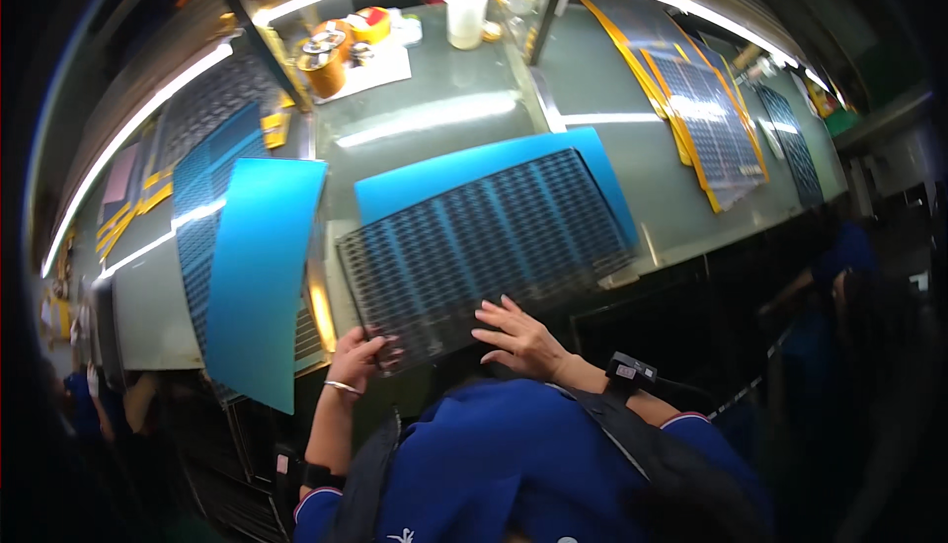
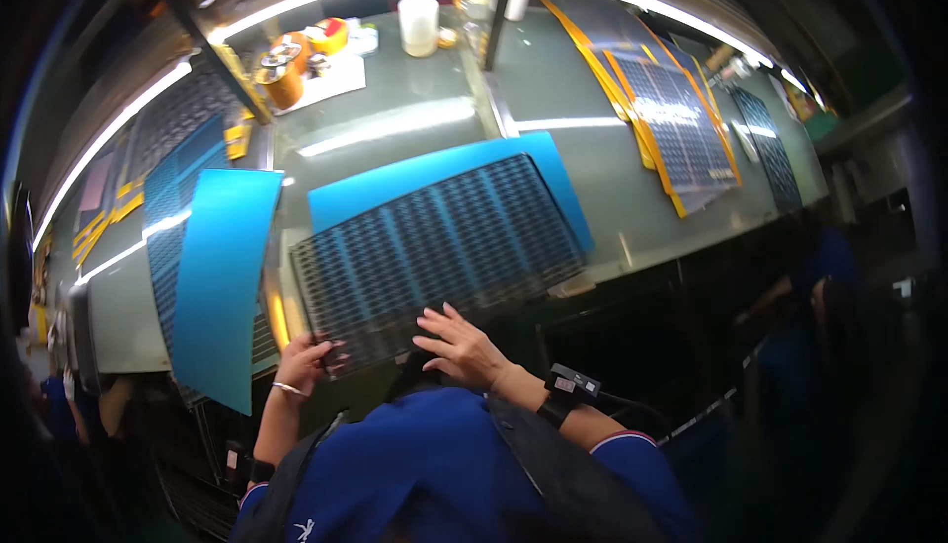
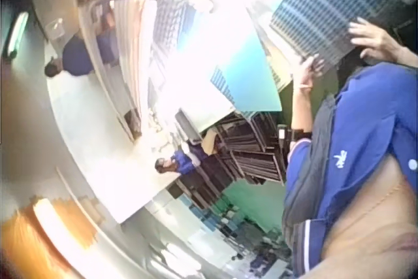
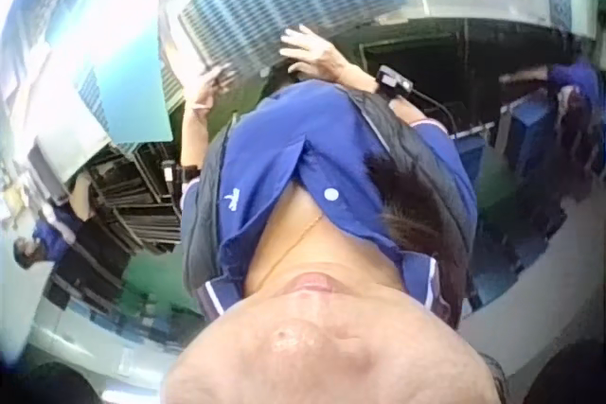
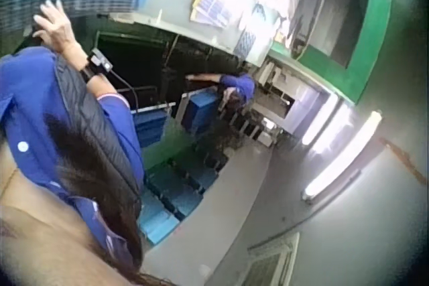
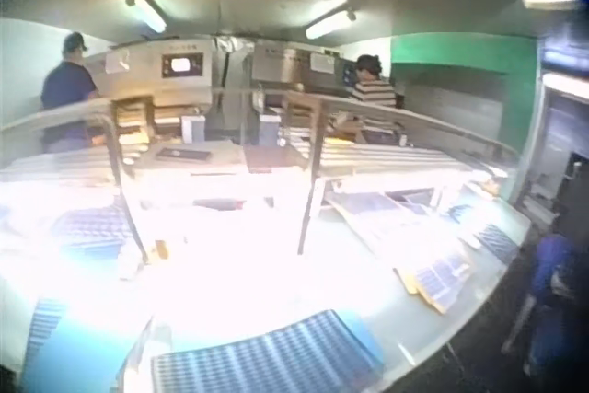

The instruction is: Inspecting and sorting patterned blue panels into vertical storage racks.

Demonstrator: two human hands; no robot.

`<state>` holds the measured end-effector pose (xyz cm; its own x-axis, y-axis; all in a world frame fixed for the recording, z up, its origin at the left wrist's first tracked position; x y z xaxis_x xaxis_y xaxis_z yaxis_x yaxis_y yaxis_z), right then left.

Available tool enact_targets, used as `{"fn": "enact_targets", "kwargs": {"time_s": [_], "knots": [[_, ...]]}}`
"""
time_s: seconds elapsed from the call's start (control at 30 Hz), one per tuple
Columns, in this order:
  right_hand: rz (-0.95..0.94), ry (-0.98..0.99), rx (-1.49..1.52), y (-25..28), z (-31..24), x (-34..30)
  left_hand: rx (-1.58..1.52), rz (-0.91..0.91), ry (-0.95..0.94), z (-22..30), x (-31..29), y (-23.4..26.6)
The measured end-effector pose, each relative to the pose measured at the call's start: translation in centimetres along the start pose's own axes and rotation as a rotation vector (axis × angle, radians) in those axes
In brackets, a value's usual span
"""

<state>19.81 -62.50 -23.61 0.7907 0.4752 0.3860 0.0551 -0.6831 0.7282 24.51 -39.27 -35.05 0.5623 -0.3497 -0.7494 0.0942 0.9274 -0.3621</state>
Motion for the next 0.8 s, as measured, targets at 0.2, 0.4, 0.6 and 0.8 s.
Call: {"fn": "enact_targets", "kwargs": {"time_s": [0.2, 0.4, 0.6, 0.8], "knots": [[0.843, -1.287, -0.339, 12.2, 13.8, -21.3, 0.179, 0.004, -0.083, 1.2, -1.9, 1.7], [0.516, -1.324, 0.866, 10.7, 19.5, -23.7, 0.495, 0.102, -0.241, 5.8, -0.8, 0.0], [0.561, -0.954, 0.318, 18.7, 26.8, -14.7, 0.709, 0.255, -0.621, 10.2, 2.6, -3.2], [0.507, -0.851, -0.014, 19.4, 30.3, -14.9, 0.965, 0.277, -0.813, 8.9, 2.2, -2.9]]}}
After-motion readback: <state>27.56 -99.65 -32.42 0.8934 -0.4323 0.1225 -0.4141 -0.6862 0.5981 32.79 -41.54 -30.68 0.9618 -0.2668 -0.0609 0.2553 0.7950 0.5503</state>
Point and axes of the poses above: each hand's wrist, its own x-axis towards the middle knuckle, its own y-axis out of the back of the hand, z = x × y, the point moved 10 cm from there along x, towards the middle knuckle, and after that the axes turned 6 degrees about y, right-handed, at the moved point
